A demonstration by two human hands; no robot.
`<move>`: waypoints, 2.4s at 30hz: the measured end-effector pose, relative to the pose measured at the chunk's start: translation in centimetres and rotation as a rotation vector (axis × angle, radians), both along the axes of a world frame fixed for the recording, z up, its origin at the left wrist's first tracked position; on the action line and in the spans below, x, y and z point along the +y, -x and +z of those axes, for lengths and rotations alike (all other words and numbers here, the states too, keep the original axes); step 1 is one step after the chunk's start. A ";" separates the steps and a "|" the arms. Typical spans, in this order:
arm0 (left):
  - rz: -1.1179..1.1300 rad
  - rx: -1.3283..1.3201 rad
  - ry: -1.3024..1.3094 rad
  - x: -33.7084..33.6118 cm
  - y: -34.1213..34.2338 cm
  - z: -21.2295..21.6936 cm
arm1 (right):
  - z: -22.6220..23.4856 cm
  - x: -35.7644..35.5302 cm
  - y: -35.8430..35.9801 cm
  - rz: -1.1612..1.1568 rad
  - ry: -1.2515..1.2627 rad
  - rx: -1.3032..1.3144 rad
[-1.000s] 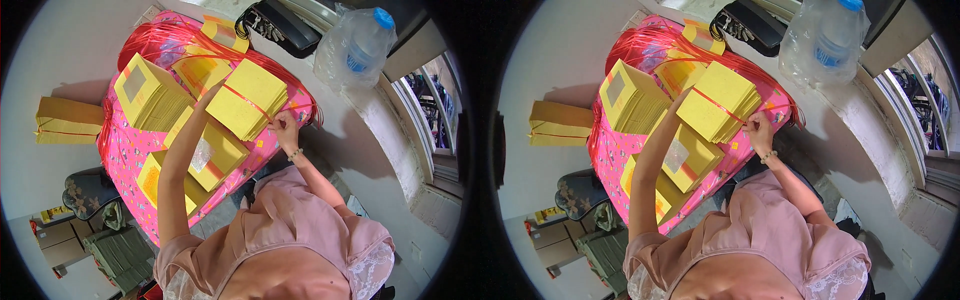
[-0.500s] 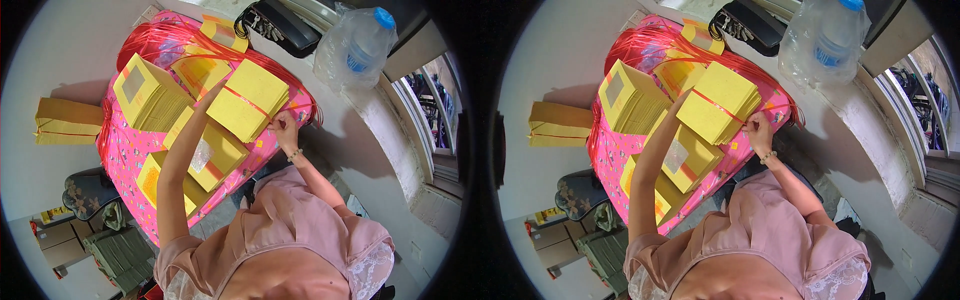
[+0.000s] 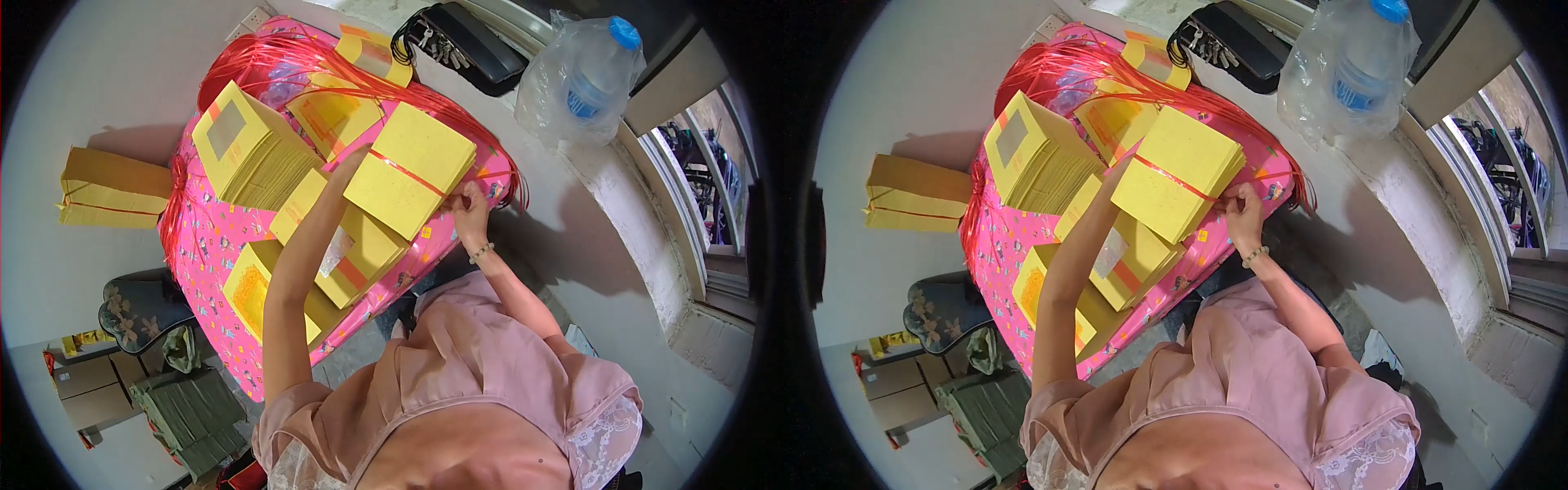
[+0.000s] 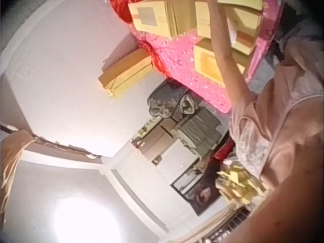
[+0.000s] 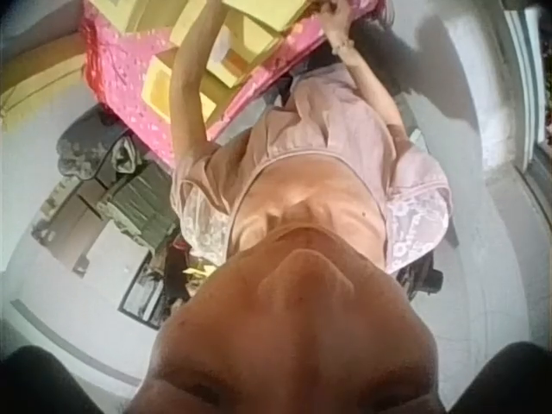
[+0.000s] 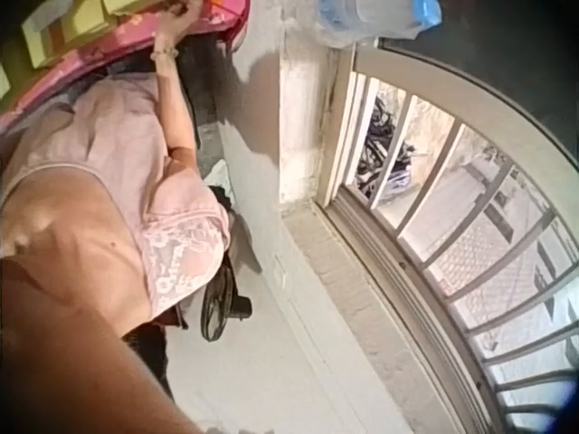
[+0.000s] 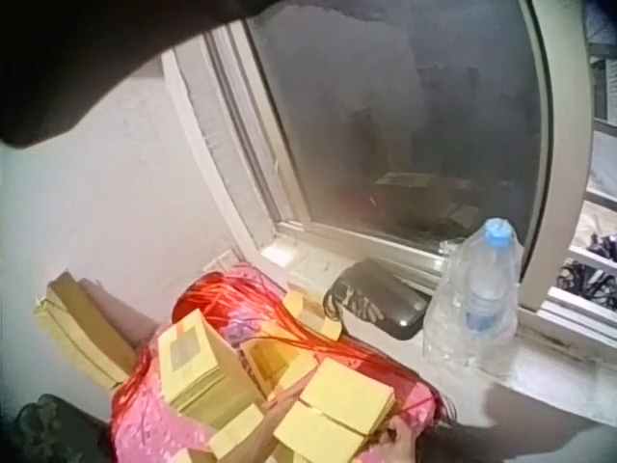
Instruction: Bundling and tying stacks of yellow joss paper with red ribbons.
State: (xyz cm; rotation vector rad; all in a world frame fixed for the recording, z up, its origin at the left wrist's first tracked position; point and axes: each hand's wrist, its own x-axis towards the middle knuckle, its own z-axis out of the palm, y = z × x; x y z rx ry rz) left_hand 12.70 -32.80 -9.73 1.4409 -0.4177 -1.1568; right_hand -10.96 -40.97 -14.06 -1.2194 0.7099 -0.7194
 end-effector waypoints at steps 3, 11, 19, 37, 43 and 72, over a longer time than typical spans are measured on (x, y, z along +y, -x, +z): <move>0.007 -0.016 0.010 0.6 -0.2 0.1 | 0.1 -0.2 -0.7 -0.029 -0.078 -0.059; 0.045 -0.081 0.104 1.1 -0.7 2.2 | 3.5 -3.4 -3.4 -0.025 0.155 -0.071; 0.323 -0.216 0.287 -0.2 0.4 9.4 | 9.8 -7.5 -6.9 0.108 0.433 -0.274; 0.428 -0.562 0.308 -0.8 4.8 10.7 | 12.9 -12.0 -11.6 0.437 0.346 -0.404; 0.491 -0.659 0.165 -1.2 7.7 11.8 | 11.2 -12.6 -11.7 0.469 0.328 -0.303; 0.514 -1.200 -0.003 -4.1 9.0 9.7 | 19.0 -7.9 -7.5 0.570 0.957 -0.192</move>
